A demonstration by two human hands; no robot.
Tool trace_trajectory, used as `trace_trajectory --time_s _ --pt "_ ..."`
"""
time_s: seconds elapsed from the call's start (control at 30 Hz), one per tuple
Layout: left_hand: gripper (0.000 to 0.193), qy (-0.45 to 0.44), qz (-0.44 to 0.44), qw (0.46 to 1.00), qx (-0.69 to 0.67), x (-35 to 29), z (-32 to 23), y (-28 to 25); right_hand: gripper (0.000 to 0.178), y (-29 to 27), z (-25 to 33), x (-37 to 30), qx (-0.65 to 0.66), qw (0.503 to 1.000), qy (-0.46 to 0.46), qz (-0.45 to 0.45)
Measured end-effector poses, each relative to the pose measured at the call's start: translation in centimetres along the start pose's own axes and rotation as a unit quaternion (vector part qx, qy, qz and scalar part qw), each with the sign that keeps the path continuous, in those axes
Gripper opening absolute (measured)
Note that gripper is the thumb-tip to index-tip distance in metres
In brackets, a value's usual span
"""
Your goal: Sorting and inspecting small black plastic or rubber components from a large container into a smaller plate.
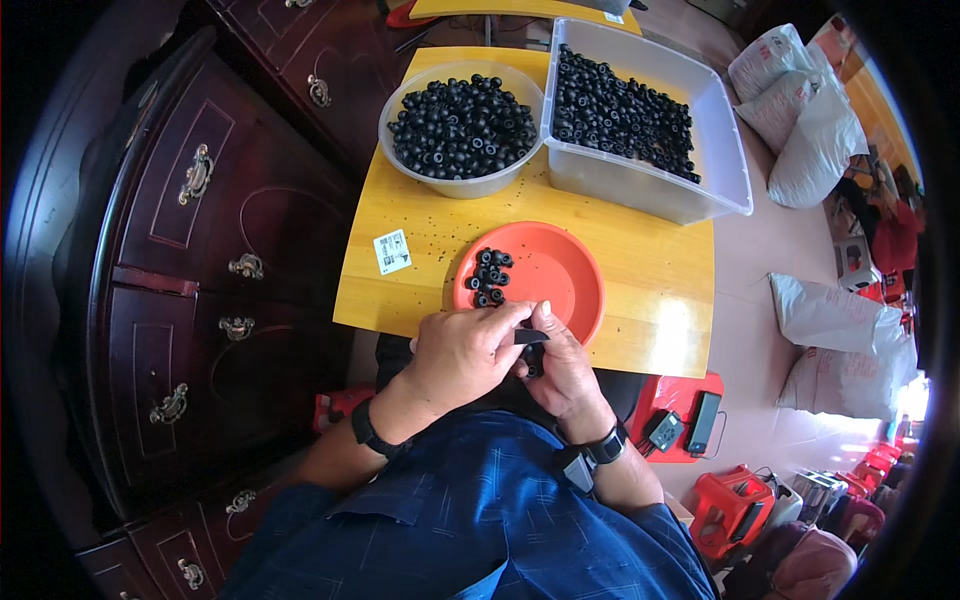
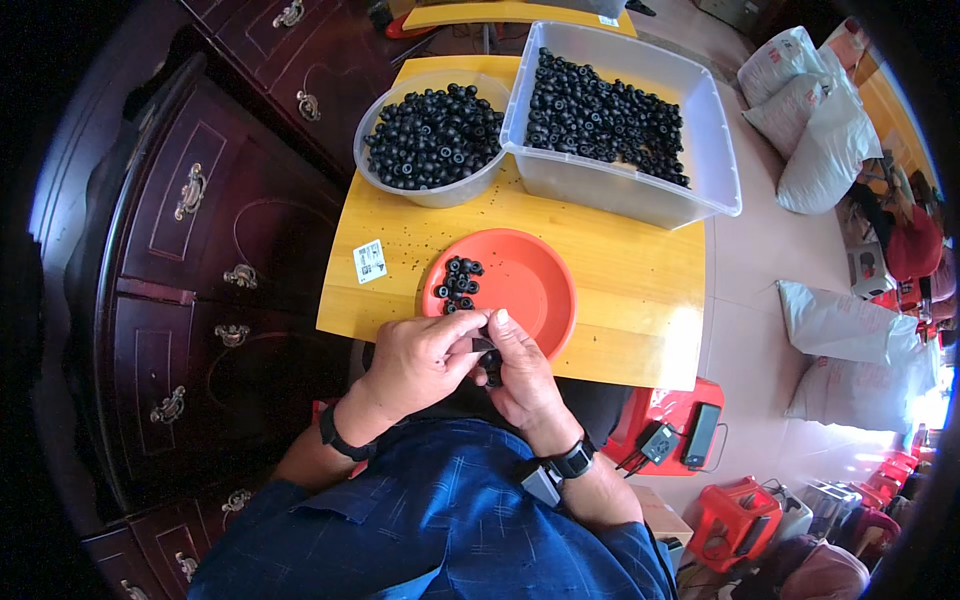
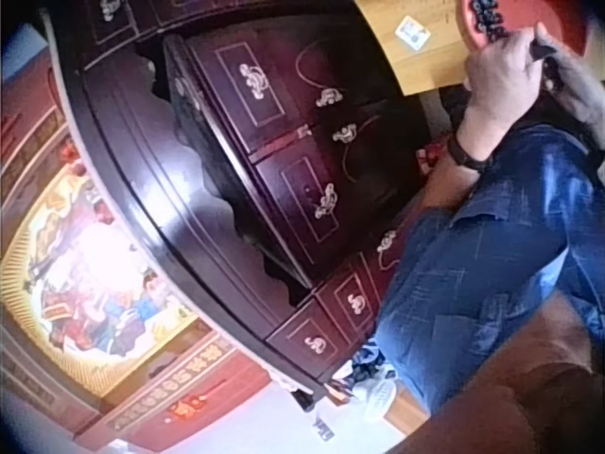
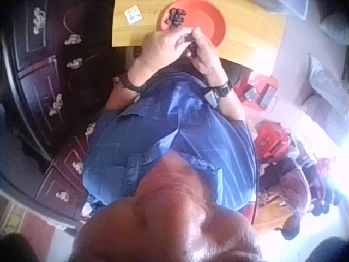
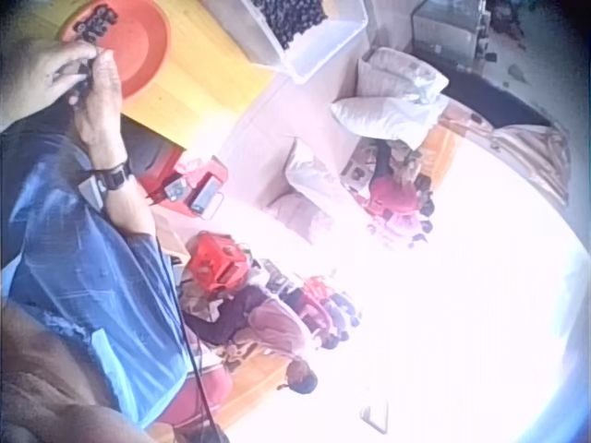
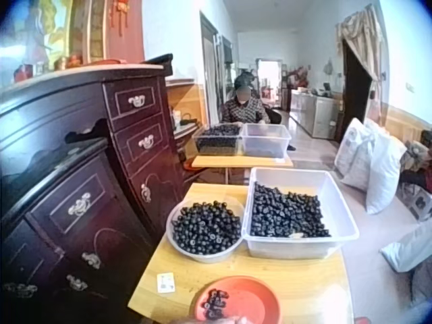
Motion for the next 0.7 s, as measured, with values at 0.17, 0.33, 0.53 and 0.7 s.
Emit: trace_trajectory --time_s 0.17,0.33,0.53,0.7 --pt "0.028 0.027 -0.015 0.997 0.071 0.3 -0.3 0.3 0.035 -0.1 -0.3 0.1 0.008 0.999 -0.004 0.039" --pt "0.020 -0.030 -0.021 0.998 -0.043 0.3 0.7 0.9 0.031 0.5 -0.2 -0.3 0.015 1.000 0.001 0.008" --pt "0.010 -0.098 0.011 0.982 -0.163 0.2 1.4 1.0 0.021 0.8 0.3 -0.2 0.025 0.999 -0.020 0.040" --pt "0.008 -0.191 0.144 0.848 -0.474 0.4 2.1 1.1 0.016 0.3 0.6 -0.4 0.024 0.995 -0.049 0.079"
Point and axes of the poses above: each hand's wrist, its own x-axis towards the middle knuckle, its own y-axis out of the palm, z = x × y, the point moved 4 cm from there along x, towards the middle knuckle, and after that the axes turned 13 degrees about x, right-handed, at the moved point
